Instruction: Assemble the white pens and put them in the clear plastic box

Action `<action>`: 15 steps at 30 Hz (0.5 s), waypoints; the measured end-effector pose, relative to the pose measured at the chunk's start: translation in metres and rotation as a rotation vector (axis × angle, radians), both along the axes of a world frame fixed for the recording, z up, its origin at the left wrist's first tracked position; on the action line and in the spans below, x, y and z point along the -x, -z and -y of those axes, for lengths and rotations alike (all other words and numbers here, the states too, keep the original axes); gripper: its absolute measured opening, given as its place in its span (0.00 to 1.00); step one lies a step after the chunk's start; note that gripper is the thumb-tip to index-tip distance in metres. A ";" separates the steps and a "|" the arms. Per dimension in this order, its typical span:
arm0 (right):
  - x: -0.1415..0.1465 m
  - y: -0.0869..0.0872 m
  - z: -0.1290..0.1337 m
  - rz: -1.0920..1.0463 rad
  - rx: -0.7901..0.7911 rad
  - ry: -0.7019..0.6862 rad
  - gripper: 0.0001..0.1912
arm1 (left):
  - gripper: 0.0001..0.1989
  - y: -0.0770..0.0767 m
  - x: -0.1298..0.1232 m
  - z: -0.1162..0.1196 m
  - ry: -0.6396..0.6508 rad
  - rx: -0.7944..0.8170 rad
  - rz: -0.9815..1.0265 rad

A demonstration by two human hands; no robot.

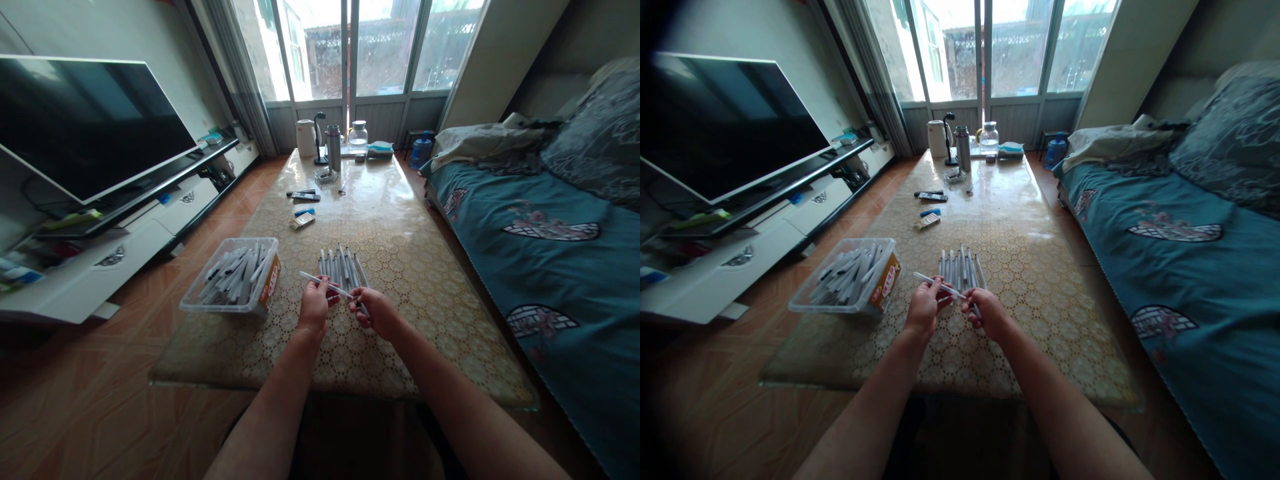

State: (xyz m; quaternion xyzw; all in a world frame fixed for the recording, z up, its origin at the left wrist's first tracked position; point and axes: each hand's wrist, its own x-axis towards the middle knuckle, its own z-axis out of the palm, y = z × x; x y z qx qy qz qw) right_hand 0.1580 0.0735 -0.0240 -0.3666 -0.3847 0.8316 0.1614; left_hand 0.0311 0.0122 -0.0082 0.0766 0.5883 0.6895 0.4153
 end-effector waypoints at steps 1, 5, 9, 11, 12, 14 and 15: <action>0.000 0.000 0.001 0.000 -0.013 -0.026 0.09 | 0.07 0.000 -0.001 0.000 0.013 -0.004 -0.023; -0.001 -0.002 0.004 0.011 -0.123 -0.135 0.13 | 0.08 -0.002 -0.001 0.000 -0.002 -0.035 -0.037; -0.015 -0.008 -0.005 0.108 -0.217 -0.319 0.11 | 0.06 -0.002 0.014 0.000 -0.167 -0.104 0.147; -0.026 -0.013 -0.015 0.156 -0.236 -0.388 0.10 | 0.05 -0.001 0.025 0.000 -0.271 -0.125 0.272; -0.031 -0.016 -0.021 0.167 -0.231 -0.401 0.10 | 0.04 -0.001 0.029 0.001 -0.311 -0.126 0.324; -0.041 -0.022 -0.032 0.156 -0.211 -0.356 0.11 | 0.03 -0.002 0.035 0.001 -0.348 -0.128 0.396; -0.045 -0.025 -0.036 0.133 -0.207 -0.305 0.12 | 0.02 -0.003 0.034 0.001 -0.345 -0.137 0.418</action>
